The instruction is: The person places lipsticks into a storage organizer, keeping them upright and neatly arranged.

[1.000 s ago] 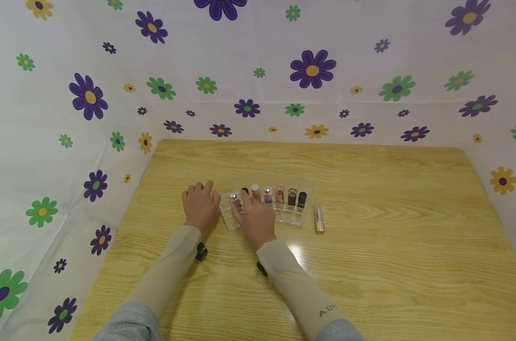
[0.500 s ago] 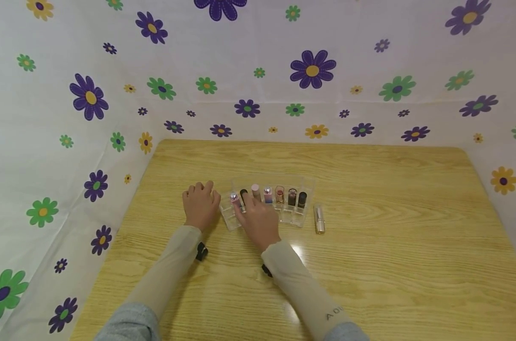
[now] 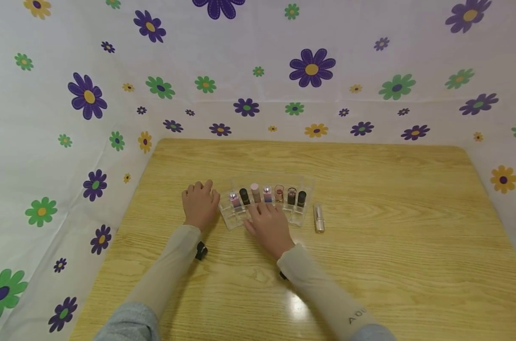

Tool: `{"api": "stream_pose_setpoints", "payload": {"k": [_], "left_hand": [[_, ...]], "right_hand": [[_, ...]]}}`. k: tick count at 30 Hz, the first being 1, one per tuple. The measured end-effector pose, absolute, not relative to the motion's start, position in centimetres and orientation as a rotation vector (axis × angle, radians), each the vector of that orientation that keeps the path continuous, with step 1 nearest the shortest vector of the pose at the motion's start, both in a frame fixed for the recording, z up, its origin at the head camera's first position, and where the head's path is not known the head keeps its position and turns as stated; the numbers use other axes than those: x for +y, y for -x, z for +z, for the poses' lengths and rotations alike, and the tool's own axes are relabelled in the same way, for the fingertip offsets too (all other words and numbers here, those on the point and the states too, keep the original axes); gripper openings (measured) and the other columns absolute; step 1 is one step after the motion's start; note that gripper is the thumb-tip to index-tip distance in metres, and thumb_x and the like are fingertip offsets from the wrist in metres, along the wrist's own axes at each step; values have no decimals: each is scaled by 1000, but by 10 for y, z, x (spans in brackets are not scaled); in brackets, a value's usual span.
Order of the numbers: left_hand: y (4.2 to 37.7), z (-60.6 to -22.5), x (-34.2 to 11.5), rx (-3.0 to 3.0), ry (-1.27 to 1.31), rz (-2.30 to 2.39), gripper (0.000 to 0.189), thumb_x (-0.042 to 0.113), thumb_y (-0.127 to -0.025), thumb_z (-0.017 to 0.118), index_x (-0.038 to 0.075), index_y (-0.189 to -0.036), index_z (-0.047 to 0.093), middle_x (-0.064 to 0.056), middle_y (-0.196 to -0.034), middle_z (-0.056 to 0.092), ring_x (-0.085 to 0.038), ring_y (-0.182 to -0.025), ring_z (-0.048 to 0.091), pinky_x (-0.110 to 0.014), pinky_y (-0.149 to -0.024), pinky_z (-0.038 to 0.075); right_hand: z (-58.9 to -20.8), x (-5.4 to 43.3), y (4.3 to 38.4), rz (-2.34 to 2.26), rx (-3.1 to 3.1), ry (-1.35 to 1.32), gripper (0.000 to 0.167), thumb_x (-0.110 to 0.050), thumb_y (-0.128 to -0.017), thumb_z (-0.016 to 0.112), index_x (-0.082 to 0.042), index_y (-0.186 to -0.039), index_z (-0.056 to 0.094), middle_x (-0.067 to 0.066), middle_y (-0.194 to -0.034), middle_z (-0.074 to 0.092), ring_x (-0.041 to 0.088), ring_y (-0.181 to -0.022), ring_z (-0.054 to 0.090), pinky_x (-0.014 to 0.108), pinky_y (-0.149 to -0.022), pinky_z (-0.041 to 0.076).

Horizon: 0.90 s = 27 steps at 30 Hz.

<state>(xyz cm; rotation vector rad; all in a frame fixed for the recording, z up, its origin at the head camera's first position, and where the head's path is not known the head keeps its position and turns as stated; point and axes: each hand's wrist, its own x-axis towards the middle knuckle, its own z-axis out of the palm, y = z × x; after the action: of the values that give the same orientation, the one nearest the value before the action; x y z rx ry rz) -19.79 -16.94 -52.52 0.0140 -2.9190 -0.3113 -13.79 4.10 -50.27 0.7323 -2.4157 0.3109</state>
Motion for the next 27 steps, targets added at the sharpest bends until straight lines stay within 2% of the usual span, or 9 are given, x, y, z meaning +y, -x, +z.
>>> {"api": "stream_pose_setpoints", "payload": {"k": [4,12,17,23,27], "left_hand": [[197,-524,-169,-2920,-20,-311,33,28,-94,36,12,-114,56,-14,-101,59,-32,-92,51,-48,-83,39],[197,-523,-169,-2932,-23,-321,33,28,-94,37,11,-115,56,-14,-101,59,-32,-93,52,-48,-84,39],[196,-522,-168,-2930,-20,-334,32,28,-94,37,11,-114,56,-15,-101,59,-33,-92,51,-48,-83,39],[196,-522,-168,-2922,-24,-326,32,27,-94,39,11,-115,56,-16,-102,59,-33,-93,52,-47,-83,39],[196,-520,-168,-2919,-14,-315,32,27,-94,38,10,-113,56,-15,-100,60,-33,-91,52,-47,-81,40]], "right_hand": [[-503,50,133,215,-2449,-801,28,-34,-77,72,-11,-90,64,4,-80,66,20,-74,64,36,-74,53],[-508,77,121,95,-2567,-910,25,-35,-80,67,-12,-90,62,4,-83,64,22,-78,61,39,-73,52],[-508,102,115,27,-2651,-929,26,-35,-78,65,-11,-86,58,4,-81,59,22,-76,57,37,-67,47],[-510,138,115,-74,-2702,-942,27,-31,-78,66,-8,-85,55,7,-80,56,23,-72,54,38,-66,48],[-511,161,119,-42,-2776,-898,32,-29,-80,64,-3,-96,58,11,-86,60,26,-76,57,40,-66,48]]}}
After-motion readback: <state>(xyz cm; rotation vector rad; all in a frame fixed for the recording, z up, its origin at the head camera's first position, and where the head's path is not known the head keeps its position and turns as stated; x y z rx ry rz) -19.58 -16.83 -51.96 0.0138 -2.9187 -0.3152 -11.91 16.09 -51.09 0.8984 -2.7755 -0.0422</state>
